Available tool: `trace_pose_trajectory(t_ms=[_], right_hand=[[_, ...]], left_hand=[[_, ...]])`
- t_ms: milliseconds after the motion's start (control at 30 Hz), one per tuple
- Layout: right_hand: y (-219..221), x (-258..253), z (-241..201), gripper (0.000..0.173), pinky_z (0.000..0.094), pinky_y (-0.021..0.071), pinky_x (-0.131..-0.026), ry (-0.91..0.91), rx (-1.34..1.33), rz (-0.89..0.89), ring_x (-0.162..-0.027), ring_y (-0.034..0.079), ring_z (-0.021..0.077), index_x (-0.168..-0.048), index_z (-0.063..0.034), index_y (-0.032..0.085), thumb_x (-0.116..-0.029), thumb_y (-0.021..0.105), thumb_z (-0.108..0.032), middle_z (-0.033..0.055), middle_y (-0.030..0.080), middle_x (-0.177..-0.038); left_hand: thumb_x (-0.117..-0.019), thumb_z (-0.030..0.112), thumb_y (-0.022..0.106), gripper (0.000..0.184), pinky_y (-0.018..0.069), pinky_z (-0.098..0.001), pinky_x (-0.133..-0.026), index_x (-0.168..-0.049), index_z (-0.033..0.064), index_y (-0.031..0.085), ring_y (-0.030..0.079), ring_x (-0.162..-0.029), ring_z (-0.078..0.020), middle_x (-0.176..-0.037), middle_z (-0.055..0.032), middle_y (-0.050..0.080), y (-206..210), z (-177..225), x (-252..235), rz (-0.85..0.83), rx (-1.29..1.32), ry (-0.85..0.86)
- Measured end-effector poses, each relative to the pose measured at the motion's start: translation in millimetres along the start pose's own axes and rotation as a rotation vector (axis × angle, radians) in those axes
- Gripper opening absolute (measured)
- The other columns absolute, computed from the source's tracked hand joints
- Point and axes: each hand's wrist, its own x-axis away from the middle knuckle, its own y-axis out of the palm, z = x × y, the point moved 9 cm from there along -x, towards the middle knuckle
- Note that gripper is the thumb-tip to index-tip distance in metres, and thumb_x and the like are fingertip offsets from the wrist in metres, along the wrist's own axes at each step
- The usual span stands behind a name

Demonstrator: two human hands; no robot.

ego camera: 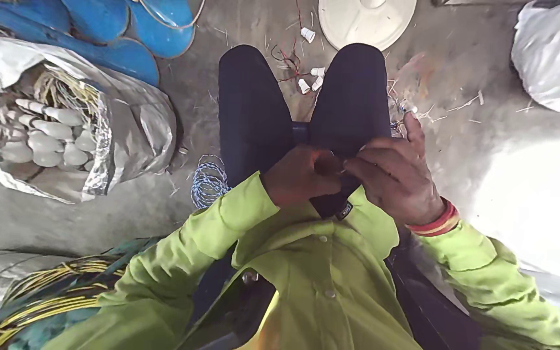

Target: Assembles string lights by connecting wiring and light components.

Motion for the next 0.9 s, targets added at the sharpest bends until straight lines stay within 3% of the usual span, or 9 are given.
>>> trace_pose_trajectory(t_ms=[100, 233, 500, 700, 800, 900], right_hand=[[2, -6, 0, 0.013, 0.0703, 0.027, -0.115, 0.021, -0.01, -0.006, -0.108, 0.065, 0.0319, -0.105, -0.0039, 0.074, -0.0982, 0.063, -0.006, 0.0134, 0.068, -0.097], [5, -10, 2, 0.014, 0.0702, 0.0279, -0.115, 0.046, 0.001, -0.02, -0.105, 0.065, 0.0317, -0.105, -0.0044, 0.075, -0.0981, 0.063, -0.006, 0.0129, 0.068, -0.095], [6, -10, 5, 0.015, 0.0707, 0.0286, -0.114, 0.094, -0.008, -0.039, -0.104, 0.066, 0.0317, -0.103, -0.0045, 0.075, -0.0993, 0.061, -0.007, 0.0129, 0.069, -0.095], [2, -8, 5, 0.019, 0.0687, 0.0299, -0.114, 0.133, -0.005, -0.021, -0.105, 0.067, 0.0329, -0.101, -0.0012, 0.074, -0.0997, 0.056, -0.008, 0.0144, 0.071, -0.096], [2, -6, 4, 0.019, 0.0679, 0.0299, -0.114, 0.135, -0.005, -0.011, -0.104, 0.068, 0.0319, -0.1, -0.002, 0.074, -0.099, 0.056, -0.008, 0.0137, 0.071, -0.095], [4, -2, 2, 0.018, 0.0688, 0.0289, -0.114, 0.101, 0.003, -0.002, -0.105, 0.067, 0.032, -0.098, -0.0022, 0.074, -0.0983, 0.057, -0.006, 0.0134, 0.071, -0.095]], left_hand=[[-0.0864, -0.004, 0.07, 0.007, 0.0513, -0.0189, -0.061, -0.091, -0.0002, 0.068, 0.059, -0.066, -0.0028, -0.076, -0.0006, 0.064, 4, -7, 2, -0.022, 0.197, -0.08], [-0.0858, 0.0, 0.077, 0.011, 0.0545, -0.0205, -0.066, -0.093, 0.0009, 0.069, 0.063, -0.071, -0.0042, -0.08, -0.0014, 0.067, -2, -9, 5, 0.05, 0.217, -0.047], [-0.0895, 0.006, 0.077, 0.008, 0.0563, -0.0218, -0.061, -0.093, 0.0017, 0.072, 0.065, -0.068, -0.0069, -0.081, -0.004, 0.07, -15, 3, 15, 0.261, 0.011, 0.233], [-0.0923, 0.006, 0.072, 0.008, 0.0581, -0.0221, -0.079, -0.094, 0.0002, 0.077, 0.069, -0.085, -0.0092, -0.093, -0.0086, 0.073, -11, 30, 28, 0.417, -0.328, 0.514], [-0.092, 0.005, 0.069, 0.011, 0.0577, -0.0239, -0.079, -0.095, -0.0003, 0.078, 0.07, -0.085, -0.0132, -0.092, -0.0112, 0.073, -5, 38, 35, 0.45, -0.467, 0.594], [-0.0916, 0.004, 0.068, 0.012, 0.0582, -0.0253, -0.078, -0.094, -0.0012, 0.078, 0.07, -0.084, -0.014, -0.089, -0.0115, 0.074, -4, 36, 35, 0.412, -0.447, 0.604]])
